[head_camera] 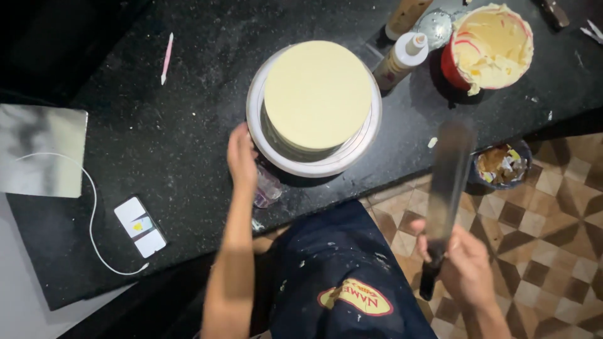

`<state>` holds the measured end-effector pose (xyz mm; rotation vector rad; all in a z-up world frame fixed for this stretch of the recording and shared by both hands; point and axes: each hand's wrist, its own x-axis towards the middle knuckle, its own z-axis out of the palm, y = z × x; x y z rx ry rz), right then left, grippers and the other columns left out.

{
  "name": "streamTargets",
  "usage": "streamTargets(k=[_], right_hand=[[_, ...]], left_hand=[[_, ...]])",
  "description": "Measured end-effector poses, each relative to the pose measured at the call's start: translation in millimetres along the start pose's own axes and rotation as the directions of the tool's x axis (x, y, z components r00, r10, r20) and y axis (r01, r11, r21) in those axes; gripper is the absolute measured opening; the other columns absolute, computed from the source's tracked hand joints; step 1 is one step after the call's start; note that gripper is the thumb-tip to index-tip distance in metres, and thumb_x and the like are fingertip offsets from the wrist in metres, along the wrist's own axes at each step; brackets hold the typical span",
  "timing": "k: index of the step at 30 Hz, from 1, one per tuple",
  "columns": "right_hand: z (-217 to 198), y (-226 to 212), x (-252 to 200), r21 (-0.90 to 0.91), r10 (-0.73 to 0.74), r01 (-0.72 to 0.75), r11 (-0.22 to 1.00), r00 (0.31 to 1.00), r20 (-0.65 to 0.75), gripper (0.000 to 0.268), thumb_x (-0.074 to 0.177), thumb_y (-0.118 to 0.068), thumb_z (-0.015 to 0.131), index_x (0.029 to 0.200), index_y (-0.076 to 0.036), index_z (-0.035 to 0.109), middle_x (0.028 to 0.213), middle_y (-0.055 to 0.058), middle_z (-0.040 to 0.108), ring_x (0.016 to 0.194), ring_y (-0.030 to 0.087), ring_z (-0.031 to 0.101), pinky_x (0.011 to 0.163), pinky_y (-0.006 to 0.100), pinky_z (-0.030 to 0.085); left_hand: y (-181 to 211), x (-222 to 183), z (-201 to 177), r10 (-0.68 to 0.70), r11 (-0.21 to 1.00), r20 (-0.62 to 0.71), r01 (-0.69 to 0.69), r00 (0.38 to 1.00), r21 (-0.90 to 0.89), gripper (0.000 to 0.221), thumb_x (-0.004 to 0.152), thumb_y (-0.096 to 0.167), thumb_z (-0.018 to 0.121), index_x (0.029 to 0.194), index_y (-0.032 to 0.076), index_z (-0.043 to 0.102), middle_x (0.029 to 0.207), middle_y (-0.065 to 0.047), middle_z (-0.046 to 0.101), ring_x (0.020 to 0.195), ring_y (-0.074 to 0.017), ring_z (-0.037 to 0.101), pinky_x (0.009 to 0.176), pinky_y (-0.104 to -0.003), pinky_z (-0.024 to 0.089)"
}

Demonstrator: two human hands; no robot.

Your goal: The person holds a long bench scraper against the side of a frosted cake on a turntable and rotates the turntable to smooth the frosting, occasionally lifting the scraper, wiping it on a cloth, and repositioning the cake before resuming.

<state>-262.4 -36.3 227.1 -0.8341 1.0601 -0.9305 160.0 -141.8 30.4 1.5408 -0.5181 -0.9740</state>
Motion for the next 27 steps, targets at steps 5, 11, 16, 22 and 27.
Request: streamTargets(k=[5, 11, 16, 22, 27], right_hand=[[1, -14, 16, 0.095, -0.066, 0.073, 0.993, 0.995, -0.075, 0.049, 0.111, -0.036, 0.056, 0.132, 0.009, 0.053, 0.109, 0.016, 0.062, 0.091, 0.022, 0.056, 0.078, 0.035, 0.047], [2, -31, 40, 0.281, -0.052, 0.101, 0.954, 0.983, -0.176, 0.057, 0.112, -0.032, 0.056, 0.157, 0.000, 0.041, 0.125, 0.012, 0.057, 0.099, 0.020, 0.053, 0.083, 0.035, 0.045], [-20, -26, 70, 0.368, -0.023, 0.096, 0.925, 0.980, -0.197, 0.050, 0.116, -0.028, 0.053, 0.156, -0.001, 0.039, 0.124, 0.010, 0.057, 0.107, 0.020, 0.055, 0.091, 0.036, 0.046], [-12, -29, 118, 0.507, 0.067, 0.017, 0.862, 0.987, -0.146, 0.050, 0.116, -0.031, 0.050, 0.158, -0.004, 0.043, 0.122, 0.010, 0.060, 0.109, 0.022, 0.059, 0.097, 0.040, 0.050], [-3, -31, 132, 0.565, 0.096, -0.180, 0.805, 0.980, 0.175, 0.048, 0.113, -0.026, 0.055, 0.151, 0.001, 0.045, 0.115, 0.018, 0.064, 0.106, 0.032, 0.067, 0.093, 0.045, 0.055]], left_hand=[[-21, 140, 31, 0.033, 0.999, 0.336, -0.031, 0.941, -0.010, 0.041, 0.114, 0.033, 0.049, 0.121, -0.004, 0.064, 0.112, -0.008, 0.066, 0.101, -0.0145, 0.060, 0.089, -0.033, 0.052], [4, 33, 46, 0.039, 0.977, 0.183, 0.001, 0.982, -0.215, 0.044, 0.110, 0.035, 0.042, 0.128, -0.002, 0.060, 0.119, -0.013, 0.068, 0.105, -0.0211, 0.066, 0.092, -0.037, 0.055], [-36, -177, 132, -0.165, 0.930, 0.235, 0.230, 0.958, -0.286, 0.026, 0.110, 0.020, 0.055, 0.099, -0.003, 0.061, 0.085, -0.020, 0.065, 0.070, -0.0249, 0.065, 0.054, -0.035, 0.050], [32, -198, 137, -0.191, 0.826, 0.972, 0.557, 0.134, 0.086, 0.032, 0.115, 0.037, 0.049, 0.117, 0.008, 0.061, 0.101, 0.000, 0.062, 0.096, -0.0090, 0.058, 0.088, -0.026, 0.049], [152, -165, 110, -0.403, 0.823, 0.915, 0.453, 0.038, 0.344, 0.032, 0.112, 0.031, 0.054, 0.107, 0.000, 0.062, 0.084, 0.000, 0.061, 0.080, -0.0115, 0.057, 0.071, -0.029, 0.047]])
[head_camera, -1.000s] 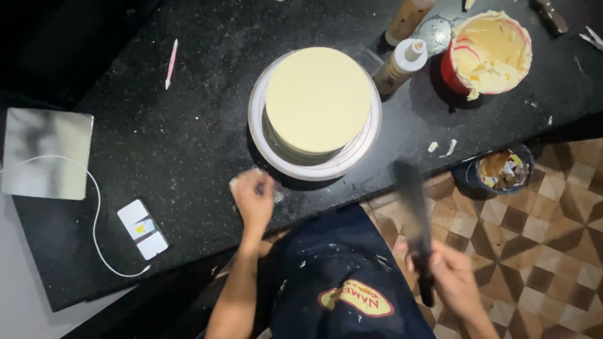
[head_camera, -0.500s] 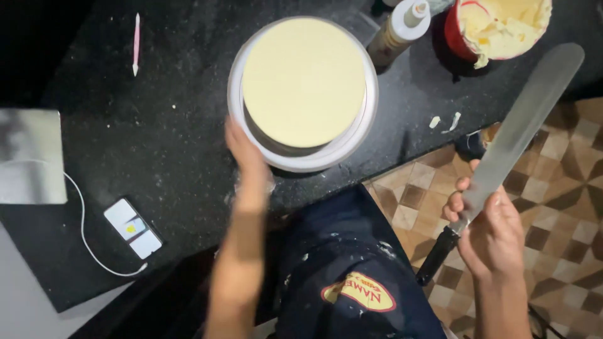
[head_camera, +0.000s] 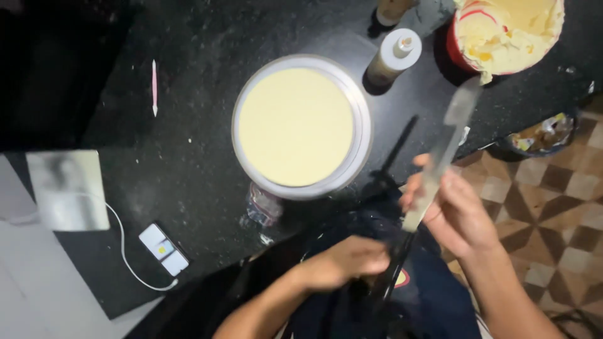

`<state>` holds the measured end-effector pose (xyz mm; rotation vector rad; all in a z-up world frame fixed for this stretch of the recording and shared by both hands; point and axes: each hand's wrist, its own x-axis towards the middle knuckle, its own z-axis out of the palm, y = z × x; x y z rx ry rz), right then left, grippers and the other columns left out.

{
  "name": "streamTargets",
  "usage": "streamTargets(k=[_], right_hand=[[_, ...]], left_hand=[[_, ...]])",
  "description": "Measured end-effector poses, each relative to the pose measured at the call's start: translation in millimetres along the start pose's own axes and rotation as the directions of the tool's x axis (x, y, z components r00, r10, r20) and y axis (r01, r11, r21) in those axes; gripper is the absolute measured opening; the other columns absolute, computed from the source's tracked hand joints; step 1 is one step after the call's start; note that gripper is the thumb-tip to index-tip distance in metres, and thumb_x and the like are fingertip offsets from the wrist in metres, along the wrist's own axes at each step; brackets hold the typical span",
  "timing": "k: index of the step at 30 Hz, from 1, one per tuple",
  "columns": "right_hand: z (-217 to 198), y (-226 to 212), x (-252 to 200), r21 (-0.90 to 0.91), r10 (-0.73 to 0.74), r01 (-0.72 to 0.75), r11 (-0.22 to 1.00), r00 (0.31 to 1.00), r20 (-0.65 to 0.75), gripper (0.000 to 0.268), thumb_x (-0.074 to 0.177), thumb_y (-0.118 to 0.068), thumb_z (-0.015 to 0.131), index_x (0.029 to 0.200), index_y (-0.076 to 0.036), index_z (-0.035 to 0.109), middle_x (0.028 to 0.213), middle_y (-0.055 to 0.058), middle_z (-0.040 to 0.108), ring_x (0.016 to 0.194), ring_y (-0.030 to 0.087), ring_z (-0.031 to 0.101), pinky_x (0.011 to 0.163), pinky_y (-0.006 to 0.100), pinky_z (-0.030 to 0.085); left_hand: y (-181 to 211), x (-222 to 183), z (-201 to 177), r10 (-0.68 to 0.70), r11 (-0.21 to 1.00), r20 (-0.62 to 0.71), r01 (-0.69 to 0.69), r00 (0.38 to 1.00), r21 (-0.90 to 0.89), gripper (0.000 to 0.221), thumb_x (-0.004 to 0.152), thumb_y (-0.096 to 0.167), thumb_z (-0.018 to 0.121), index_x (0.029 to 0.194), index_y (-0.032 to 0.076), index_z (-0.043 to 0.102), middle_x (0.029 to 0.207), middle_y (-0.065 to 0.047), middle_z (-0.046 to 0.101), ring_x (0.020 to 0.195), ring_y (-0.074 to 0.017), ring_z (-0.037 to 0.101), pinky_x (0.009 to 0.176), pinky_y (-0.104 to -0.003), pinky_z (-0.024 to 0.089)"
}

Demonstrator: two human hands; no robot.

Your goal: The person holds a long bench scraper against the side of a frosted cake on a turntable and rotates the turntable to smooth the frosting, occasionally lifting the scraper, wiping it on a cloth, and repositioning the cake before resuming.

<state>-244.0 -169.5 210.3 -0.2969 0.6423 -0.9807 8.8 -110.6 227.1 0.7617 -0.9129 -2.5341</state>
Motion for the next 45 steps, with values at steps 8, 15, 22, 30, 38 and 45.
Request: streamTargets(k=[8, 15, 22, 30, 38, 45], right_hand=[[55, 0, 12, 0.149, 0.406, -0.413, 0.898, 0.911, 0.079, 0.057, 0.099, -0.032, 0.064, 0.142, -0.001, 0.042, 0.115, 0.020, 0.068, 0.105, 0.032, 0.070, 0.085, 0.043, 0.058], [70, -1, 39, 0.208, 0.534, -0.559, 0.803, 0.829, 0.170, 0.057, 0.097, -0.038, 0.066, 0.137, -0.004, 0.044, 0.116, 0.016, 0.068, 0.111, 0.028, 0.070, 0.094, 0.038, 0.057], [69, 5, 56, 0.265, 0.532, -0.571, 0.777, 0.821, 0.208, 0.054, 0.102, -0.038, 0.064, 0.139, -0.003, 0.044, 0.119, 0.016, 0.067, 0.113, 0.026, 0.069, 0.097, 0.036, 0.057], [70, 10, 64, 0.284, 0.569, -0.600, 0.748, 0.800, 0.191, 0.047, 0.103, -0.034, 0.059, 0.137, -0.005, 0.045, 0.119, 0.017, 0.068, 0.112, 0.027, 0.069, 0.095, 0.038, 0.058], [70, 12, 66, 0.280, 0.575, -0.601, 0.749, 0.799, 0.179, 0.048, 0.103, -0.035, 0.059, 0.137, -0.005, 0.046, 0.118, 0.018, 0.068, 0.111, 0.027, 0.070, 0.093, 0.037, 0.059], [68, 15, 64, 0.328, 0.546, -0.584, 0.743, 0.812, 0.208, 0.049, 0.103, -0.035, 0.060, 0.138, -0.003, 0.046, 0.119, 0.019, 0.068, 0.112, 0.027, 0.070, 0.093, 0.035, 0.058]], left_hand=[[75, -36, -7, -0.066, 0.998, 0.177, 0.067, 0.982, 0.002, 0.027, 0.104, 0.023, 0.064, 0.097, -0.003, 0.063, 0.094, -0.004, 0.064, 0.095, -0.0139, 0.058, 0.089, -0.033, 0.046], [125, -15, -17, 0.029, 0.997, 0.041, -0.027, 0.999, -0.070, 0.037, 0.100, 0.034, 0.065, 0.099, -0.002, 0.065, 0.124, -0.013, 0.060, 0.124, -0.0246, 0.053, 0.108, -0.039, 0.036], [115, -17, -44, 0.000, 0.992, 0.119, 0.015, 0.993, -0.124, 0.050, 0.105, 0.046, 0.062, 0.104, -0.004, 0.068, 0.113, -0.014, 0.064, 0.112, -0.0253, 0.056, 0.104, -0.038, 0.039], [101, -30, -55, -0.173, 0.941, 0.079, 0.188, 0.982, -0.280, 0.042, 0.097, 0.035, 0.071, 0.108, -0.005, 0.072, 0.097, -0.012, 0.069, 0.098, -0.0227, 0.064, 0.089, -0.036, 0.046], [103, -31, -54, -0.166, 0.938, 0.006, 0.160, 0.986, -0.309, 0.042, 0.096, 0.032, 0.074, 0.108, -0.008, 0.072, 0.105, -0.014, 0.071, 0.108, -0.0218, 0.064, 0.099, -0.034, 0.047], [102, -25, -57, -0.093, 0.960, 0.066, 0.107, 0.993, -0.258, 0.044, 0.099, 0.037, 0.071, 0.106, -0.006, 0.070, 0.103, -0.011, 0.069, 0.108, -0.0177, 0.059, 0.093, -0.030, 0.045]])
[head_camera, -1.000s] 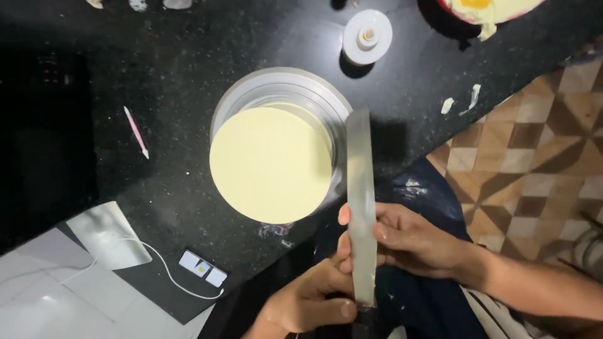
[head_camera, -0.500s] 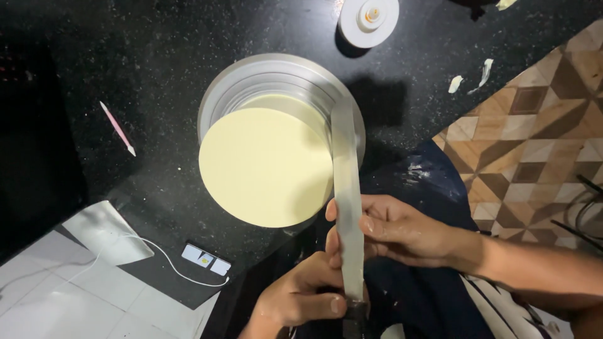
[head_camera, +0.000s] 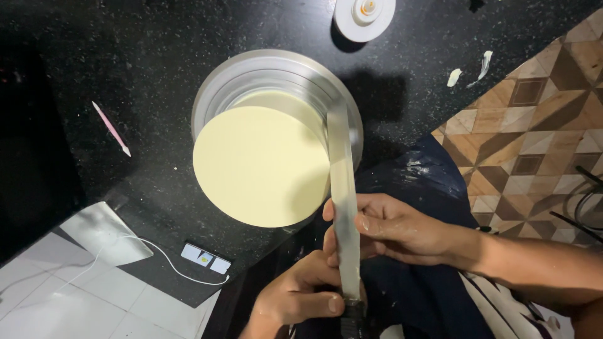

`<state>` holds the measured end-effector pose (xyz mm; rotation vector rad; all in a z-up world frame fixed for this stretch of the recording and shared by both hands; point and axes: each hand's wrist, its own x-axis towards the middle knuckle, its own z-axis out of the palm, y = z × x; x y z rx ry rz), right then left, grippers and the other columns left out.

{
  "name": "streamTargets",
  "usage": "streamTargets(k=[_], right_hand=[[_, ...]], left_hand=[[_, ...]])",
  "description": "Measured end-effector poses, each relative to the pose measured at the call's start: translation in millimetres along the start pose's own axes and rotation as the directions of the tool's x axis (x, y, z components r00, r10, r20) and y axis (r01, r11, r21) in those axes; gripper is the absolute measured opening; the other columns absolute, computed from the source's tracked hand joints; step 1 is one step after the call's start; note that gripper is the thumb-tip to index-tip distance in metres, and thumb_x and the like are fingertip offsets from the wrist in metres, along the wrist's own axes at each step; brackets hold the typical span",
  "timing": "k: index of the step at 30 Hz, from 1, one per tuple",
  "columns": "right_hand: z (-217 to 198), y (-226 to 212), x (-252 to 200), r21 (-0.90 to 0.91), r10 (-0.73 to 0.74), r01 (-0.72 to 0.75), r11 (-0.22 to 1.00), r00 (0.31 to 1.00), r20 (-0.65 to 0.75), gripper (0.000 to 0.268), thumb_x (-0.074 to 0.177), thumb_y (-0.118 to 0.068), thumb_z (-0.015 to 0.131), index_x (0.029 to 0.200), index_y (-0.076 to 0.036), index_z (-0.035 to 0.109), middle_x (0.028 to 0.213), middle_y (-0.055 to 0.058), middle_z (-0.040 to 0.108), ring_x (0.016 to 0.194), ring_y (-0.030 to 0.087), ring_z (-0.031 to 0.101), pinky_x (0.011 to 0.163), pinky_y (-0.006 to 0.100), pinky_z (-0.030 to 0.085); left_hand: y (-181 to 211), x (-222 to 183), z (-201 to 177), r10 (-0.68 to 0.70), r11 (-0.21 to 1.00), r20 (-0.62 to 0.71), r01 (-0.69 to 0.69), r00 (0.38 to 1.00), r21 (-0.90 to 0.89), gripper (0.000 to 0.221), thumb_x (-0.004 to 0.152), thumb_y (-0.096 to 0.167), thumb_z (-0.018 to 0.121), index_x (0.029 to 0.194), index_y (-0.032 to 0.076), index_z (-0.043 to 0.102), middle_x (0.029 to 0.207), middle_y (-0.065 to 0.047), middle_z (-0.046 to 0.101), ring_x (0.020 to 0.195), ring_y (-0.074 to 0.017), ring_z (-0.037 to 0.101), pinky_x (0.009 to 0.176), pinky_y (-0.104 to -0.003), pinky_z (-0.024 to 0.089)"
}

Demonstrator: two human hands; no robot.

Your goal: The person holds a long bench scraper against the side of a frosted cake on a turntable and rotates the turntable to smooth the frosting, occasionally lifting the scraper, wiping it on a cloth, and repositioning the cake before resuming.

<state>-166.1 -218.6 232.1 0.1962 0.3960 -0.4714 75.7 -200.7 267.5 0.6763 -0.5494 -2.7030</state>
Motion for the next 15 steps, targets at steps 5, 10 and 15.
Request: streamTargets(k=[5, 10, 15], right_hand=[[1.4, 0.0, 1.3, 0.007, 0.013, -0.013, 1.000, 1.000, -0.012, 0.047, 0.103, -0.035, 0.061, 0.137, -0.004, 0.047, 0.118, 0.018, 0.068, 0.112, 0.026, 0.070, 0.094, 0.035, 0.058], [-1.4, 3.1, 1.5, 0.021, 0.009, -0.009, 1.000, 1.000, -0.002, 0.047, 0.103, -0.034, 0.061, 0.136, -0.004, 0.048, 0.119, 0.017, 0.068, 0.112, 0.026, 0.070, 0.094, 0.035, 0.057], [-3.9, 5.2, 2.1, 0.007, 0.001, -0.001, 1.000, 1.000, -0.001, 0.046, 0.103, -0.034, 0.061, 0.136, -0.004, 0.048, 0.118, 0.017, 0.068, 0.112, 0.026, 0.070, 0.092, 0.035, 0.058]], left_hand=[[-8.5, -4.4, -2.7, -0.033, 0.999, -0.011, 0.032, 0.999, -0.023, 0.044, 0.099, 0.036, 0.072, 0.108, -0.007, 0.072, 0.098, -0.011, 0.071, 0.090, -0.0186, 0.066, 0.083, -0.030, 0.048], [-4.9, -3.1, -3.4, 0.007, 0.998, 0.002, -0.007, 1.000, 0.057, 0.046, 0.100, 0.040, 0.070, 0.108, -0.005, 0.072, 0.099, -0.010, 0.072, 0.091, -0.0185, 0.067, 0.083, -0.030, 0.049], [-4.2, -2.7, -2.3, 0.001, 0.999, 0.003, -0.001, 1.000, 0.050, 0.048, 0.099, 0.043, 0.069, 0.107, -0.005, 0.072, 0.093, -0.010, 0.070, 0.083, -0.0178, 0.065, 0.076, -0.029, 0.047]])
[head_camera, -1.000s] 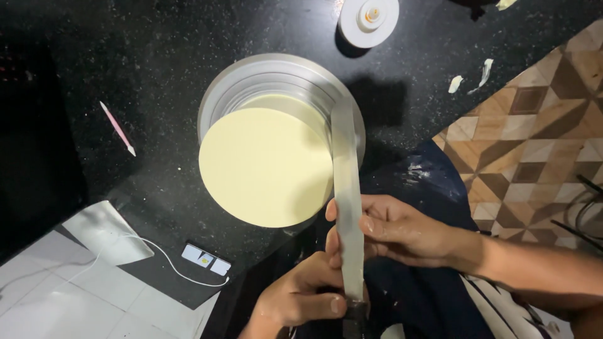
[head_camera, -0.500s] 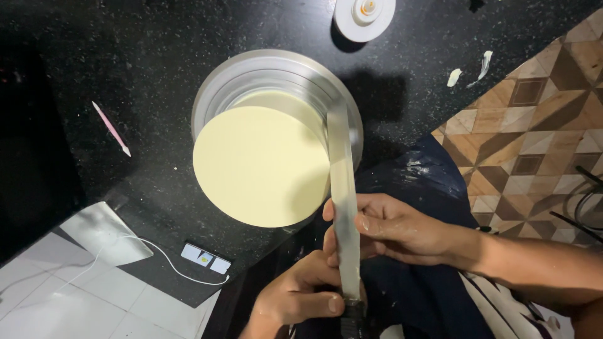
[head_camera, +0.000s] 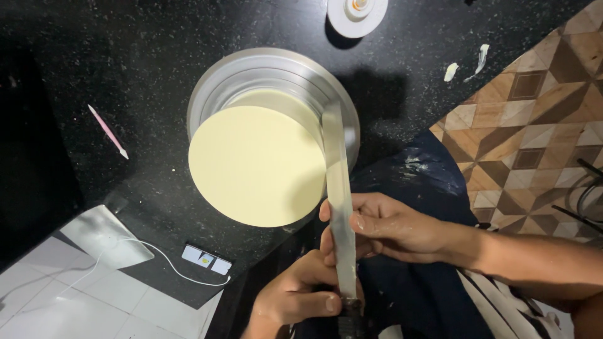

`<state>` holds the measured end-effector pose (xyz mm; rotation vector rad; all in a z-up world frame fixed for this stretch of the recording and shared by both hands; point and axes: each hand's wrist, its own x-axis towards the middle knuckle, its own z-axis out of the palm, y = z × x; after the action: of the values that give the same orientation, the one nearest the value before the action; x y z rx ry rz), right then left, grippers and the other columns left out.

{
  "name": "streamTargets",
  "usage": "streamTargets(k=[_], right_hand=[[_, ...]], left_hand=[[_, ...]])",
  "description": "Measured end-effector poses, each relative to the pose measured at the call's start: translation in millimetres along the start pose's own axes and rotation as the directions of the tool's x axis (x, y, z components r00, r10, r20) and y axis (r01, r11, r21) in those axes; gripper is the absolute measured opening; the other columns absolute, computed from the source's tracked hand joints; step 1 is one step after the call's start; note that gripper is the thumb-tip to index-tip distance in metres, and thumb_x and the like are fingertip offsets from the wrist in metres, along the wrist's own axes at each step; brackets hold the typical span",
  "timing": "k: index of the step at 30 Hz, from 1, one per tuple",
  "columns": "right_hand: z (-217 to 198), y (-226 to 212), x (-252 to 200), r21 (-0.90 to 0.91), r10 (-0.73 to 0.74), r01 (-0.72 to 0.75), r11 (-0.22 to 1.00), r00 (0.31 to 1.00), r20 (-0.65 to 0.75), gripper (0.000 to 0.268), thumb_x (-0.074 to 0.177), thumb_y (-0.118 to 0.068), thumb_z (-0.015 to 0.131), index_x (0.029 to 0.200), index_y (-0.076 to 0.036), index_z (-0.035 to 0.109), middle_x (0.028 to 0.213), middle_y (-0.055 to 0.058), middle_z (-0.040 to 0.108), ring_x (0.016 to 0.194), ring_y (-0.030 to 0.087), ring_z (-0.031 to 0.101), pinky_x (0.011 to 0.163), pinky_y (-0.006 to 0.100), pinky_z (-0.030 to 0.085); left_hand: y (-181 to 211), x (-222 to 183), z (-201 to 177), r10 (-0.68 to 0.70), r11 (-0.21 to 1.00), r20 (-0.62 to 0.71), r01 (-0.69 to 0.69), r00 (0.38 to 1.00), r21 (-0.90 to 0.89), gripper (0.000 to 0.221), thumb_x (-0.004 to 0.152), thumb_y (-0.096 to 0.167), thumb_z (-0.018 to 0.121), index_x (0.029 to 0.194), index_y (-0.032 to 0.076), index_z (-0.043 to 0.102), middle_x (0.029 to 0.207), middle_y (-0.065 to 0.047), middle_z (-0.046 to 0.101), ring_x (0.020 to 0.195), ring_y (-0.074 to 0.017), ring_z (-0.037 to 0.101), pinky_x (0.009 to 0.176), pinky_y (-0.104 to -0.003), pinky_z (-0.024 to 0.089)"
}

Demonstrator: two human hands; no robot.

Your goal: The person holds a long bench scraper against the side of a frosted cake on a turntable and rotates the turntable to smooth the frosting, occasionally lifting the scraper, wiping it on a cloth, and repositioning the cake before resuming.

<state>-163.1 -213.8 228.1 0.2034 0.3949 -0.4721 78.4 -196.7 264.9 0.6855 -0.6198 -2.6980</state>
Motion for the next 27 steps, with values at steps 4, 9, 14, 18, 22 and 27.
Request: streamTargets(k=[4, 9, 14, 18, 22, 27], right_hand=[[1.8, -0.3, -0.1, 0.003, 0.012, -0.012, 1.000, 1.000, 0.000, 0.045, 0.103, -0.033, 0.060, 0.136, -0.004, 0.048, 0.118, 0.016, 0.068, 0.112, 0.026, 0.070, 0.094, 0.036, 0.059], [1.7, 0.9, -0.6, 0.014, 0.002, -0.002, 1.000, 1.000, 0.007, 0.043, 0.105, -0.032, 0.059, 0.135, -0.004, 0.048, 0.118, 0.017, 0.068, 0.113, 0.026, 0.070, 0.095, 0.036, 0.059], [0.7, 3.1, -0.5, 0.006, 0.000, 0.000, 1.000, 1.000, 0.011, 0.042, 0.105, -0.033, 0.059, 0.134, -0.004, 0.050, 0.119, 0.016, 0.068, 0.112, 0.025, 0.070, 0.096, 0.036, 0.059], [-0.1, 4.4, -0.5, 0.007, 0.004, -0.004, 1.000, 1.000, 0.008, 0.042, 0.104, -0.033, 0.059, 0.133, -0.003, 0.051, 0.118, 0.016, 0.069, 0.111, 0.025, 0.071, 0.095, 0.036, 0.059], [0.7, 5.2, -1.0, -0.004, 0.017, -0.017, 1.000, 1.000, -0.012, 0.041, 0.104, -0.033, 0.060, 0.132, -0.003, 0.052, 0.117, 0.016, 0.069, 0.111, 0.025, 0.071, 0.095, 0.037, 0.059], [-2.2, 9.4, -1.5, 0.021, 0.016, -0.016, 1.000, 1.000, -0.006, 0.042, 0.103, -0.033, 0.061, 0.132, -0.004, 0.052, 0.117, 0.015, 0.070, 0.110, 0.024, 0.071, 0.094, 0.035, 0.059]], left_hand=[[-6.4, -2.9, -4.4, 0.003, 0.999, 0.007, -0.003, 1.000, 0.034, 0.047, 0.100, 0.043, 0.069, 0.105, -0.004, 0.072, 0.088, -0.008, 0.068, 0.078, -0.0169, 0.063, 0.072, -0.029, 0.046], [-3.0, 0.3, -4.2, 0.016, 0.996, 0.036, -0.019, 0.999, 0.092, 0.048, 0.101, 0.044, 0.066, 0.105, -0.004, 0.072, 0.084, -0.006, 0.064, 0.076, -0.0160, 0.061, 0.070, -0.029, 0.044], [-5.7, 0.1, -3.3, 0.045, 0.996, 0.034, -0.047, 0.998, 0.080, 0.046, 0.102, 0.043, 0.067, 0.105, -0.003, 0.072, 0.089, -0.008, 0.066, 0.080, -0.0179, 0.063, 0.073, -0.030, 0.046], [-8.3, -1.9, -2.7, 0.037, 0.998, 0.028, -0.038, 0.999, 0.046, 0.046, 0.101, 0.042, 0.069, 0.106, -0.003, 0.072, 0.091, -0.009, 0.068, 0.082, -0.0193, 0.064, 0.075, -0.030, 0.047], [-6.3, -2.2, -0.1, 0.035, 0.997, 0.016, -0.036, 0.999, 0.070, 0.047, 0.101, 0.042, 0.068, 0.106, -0.004, 0.072, 0.088, -0.009, 0.067, 0.082, -0.0189, 0.064, 0.076, -0.030, 0.046], [-6.6, -2.2, 3.3, 0.012, 0.999, -0.007, -0.012, 1.000, 0.040, 0.049, 0.098, 0.044, 0.067, 0.101, -0.005, 0.072, 0.086, -0.010, 0.067, 0.080, -0.0192, 0.064, 0.074, -0.031, 0.046]])
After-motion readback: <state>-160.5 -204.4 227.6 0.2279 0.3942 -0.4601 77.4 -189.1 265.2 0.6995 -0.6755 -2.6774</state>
